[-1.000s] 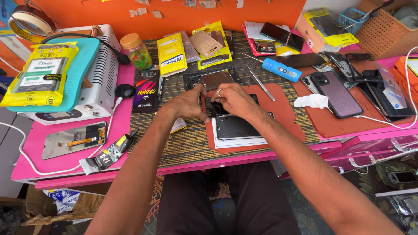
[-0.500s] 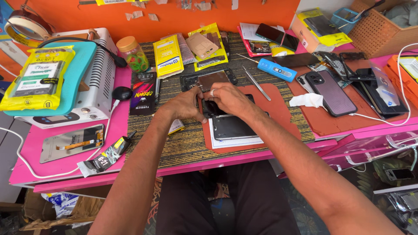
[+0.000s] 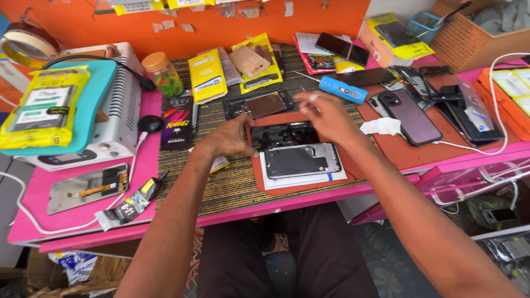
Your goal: The person disassembles a smartphone, removes the screen, cleans the internal frame with a tissue, and applies adhesive around the edges. The person then places a new screen onto the frame and continues cleaning the interior.
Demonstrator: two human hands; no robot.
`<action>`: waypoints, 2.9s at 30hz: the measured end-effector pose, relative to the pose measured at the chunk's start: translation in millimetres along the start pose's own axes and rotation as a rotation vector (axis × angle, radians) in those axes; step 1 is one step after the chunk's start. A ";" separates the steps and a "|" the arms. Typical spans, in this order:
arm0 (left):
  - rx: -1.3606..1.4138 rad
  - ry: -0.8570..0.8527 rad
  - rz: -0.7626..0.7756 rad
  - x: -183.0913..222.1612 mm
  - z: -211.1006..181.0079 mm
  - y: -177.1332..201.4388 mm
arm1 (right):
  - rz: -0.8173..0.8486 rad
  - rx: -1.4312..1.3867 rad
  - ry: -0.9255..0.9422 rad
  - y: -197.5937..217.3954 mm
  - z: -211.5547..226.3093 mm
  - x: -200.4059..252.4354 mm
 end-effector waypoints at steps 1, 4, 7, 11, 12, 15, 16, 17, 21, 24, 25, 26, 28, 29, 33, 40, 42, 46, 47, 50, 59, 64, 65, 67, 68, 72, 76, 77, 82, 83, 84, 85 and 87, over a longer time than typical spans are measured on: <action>0.005 0.025 0.007 -0.3 1.2 -0.3 | -0.057 -0.056 0.002 9.6 -7.3 9.4; -0.002 -0.049 -0.029 -1.7 1.1 0.6 | -0.198 -0.062 -0.060 23.8 -29.9 42.0; 0.000 0.005 -0.003 -4.5 2.9 0.0 | -0.309 -0.066 -0.084 23.4 -43.0 70.3; 0.001 -0.012 -0.015 -1.7 -1.4 -0.2 | -0.429 -0.119 -0.103 22.8 -45.9 78.5; -0.001 0.036 0.005 0.0 -1.7 0.3 | -0.421 -0.094 -0.110 23.1 -44.4 79.5; -0.002 0.092 0.020 0.5 -5.5 1.6 | -0.407 -0.055 -0.116 25.1 -41.4 78.0; 0.000 0.099 0.018 1.3 -3.9 0.9 | -0.409 -0.066 -0.116 24.9 -41.2 78.0; 0.001 0.061 -0.001 1.7 -2.7 0.8 | -0.409 -0.079 -0.116 23.7 -40.9 77.6; 0.001 -0.001 -0.030 -0.6 0.2 0.3 | -0.403 -0.056 -0.106 23.5 -40.6 77.3; -0.004 0.019 -0.011 -0.2 -1.5 0.8 | -0.389 -0.072 -0.132 23.9 -41.0 76.8; -0.007 0.023 -0.002 0.2 -2.2 0.8 | -0.382 -0.077 -0.138 24.6 -41.1 77.8; -0.015 0.027 0.001 0.5 -2.7 1.3 | -0.376 -0.082 -0.144 24.4 -41.1 78.0; -0.033 0.034 0.009 0.8 -2.1 1.9 | -0.375 -0.088 -0.161 23.8 -40.9 77.5; -0.038 0.021 0.001 0.4 -2.2 1.6 | -0.375 -0.090 -0.170 23.9 -40.8 78.3; -0.056 0.001 0.003 -1.6 -1.5 2.0 | -0.385 -0.071 -0.170 23.9 -39.4 78.6; -0.049 -0.003 0.009 -4.2 0.0 1.5 | -0.366 -0.059 -0.174 25.1 -38.8 79.4; -0.070 0.006 0.003 -3.3 0.2 0.9 | -0.356 -0.079 -0.192 22.8 -38.4 79.2; -0.062 0.048 0.020 -1.8 -2.6 1.7 | -0.350 -0.074 -0.189 24.1 -37.6 79.4; -0.069 0.038 0.019 -1.1 -3.1 2.0 | -0.351 -0.073 -0.178 23.3 -36.9 78.8; -0.073 0.012 0.010 -1.2 -2.0 1.1 | -0.349 -0.069 -0.212 23.2 -38.9 78.2; -0.060 -0.009 0.019 -4.5 -0.5 2.7 | -0.358 -0.065 -0.197 23.5 -40.5 78.8; -0.080 -0.014 0.024 -4.8 -0.5 2.9 | -0.362 -0.063 -0.195 24.2 -37.0 77.9; -0.072 -0.027 0.017 -4.9 -0.5 2.5 | -0.362 -0.054 -0.198 24.4 -36.8 78.8; -0.057 -0.050 -0.001 -4.4 -0.5 3.9 | -0.363 -0.062 -0.215 24.0 -36.9 79.3; -0.064 -0.038 0.011 -3.8 -0.5 4.2 | -0.364 -0.067 -0.221 23.6 -36.9 78.7; -0.060 -0.018 0.029 -2.7 -5.2 5.5 | -0.374 -0.071 -0.207 23.7 -37.7 79.3; -0.069 -0.055 0.008 1.1 -1.5 6.2 | -0.368 -0.107 -0.183 20.3 -37.7 79.6; -0.059 -0.067 0.008 1.1 0.1 6.2 | -0.374 -0.112 -0.179 21.3 -37.8 80.5; -0.050 -0.098 -0.005 -2.1 0.7 4.3 | -0.350 -0.046 -0.217 20.6 -35.6 79.4; -0.045 -0.093 -0.003 -2.0 1.2 4.2 | -0.347 -0.041 -0.209 20.3 -34.9 79.3; -0.039 -0.087 0.000 -2.5 1.4 3.8 | -0.347 -0.047 -0.208 20.4 -35.0 79.0; -0.034 -0.080 0.004 -2.5 2.3 3.3 | -0.345 -0.055 -0.209 20.0 -35.4 79.5; -0.022 -0.097 -0.003 -3.5 2.8 2.8 | -0.349 -0.043 -0.175 19.6 -35.8 79.6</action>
Point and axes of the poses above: each hand's wrist, its own x-axis away from the middle knuckle, its own y-axis out of the back of the hand, z = x × y, the point moved 3 cm from there along -x, towards the middle knuckle, and after that the axes turned 3 degrees about y, right-handed, at the moved point
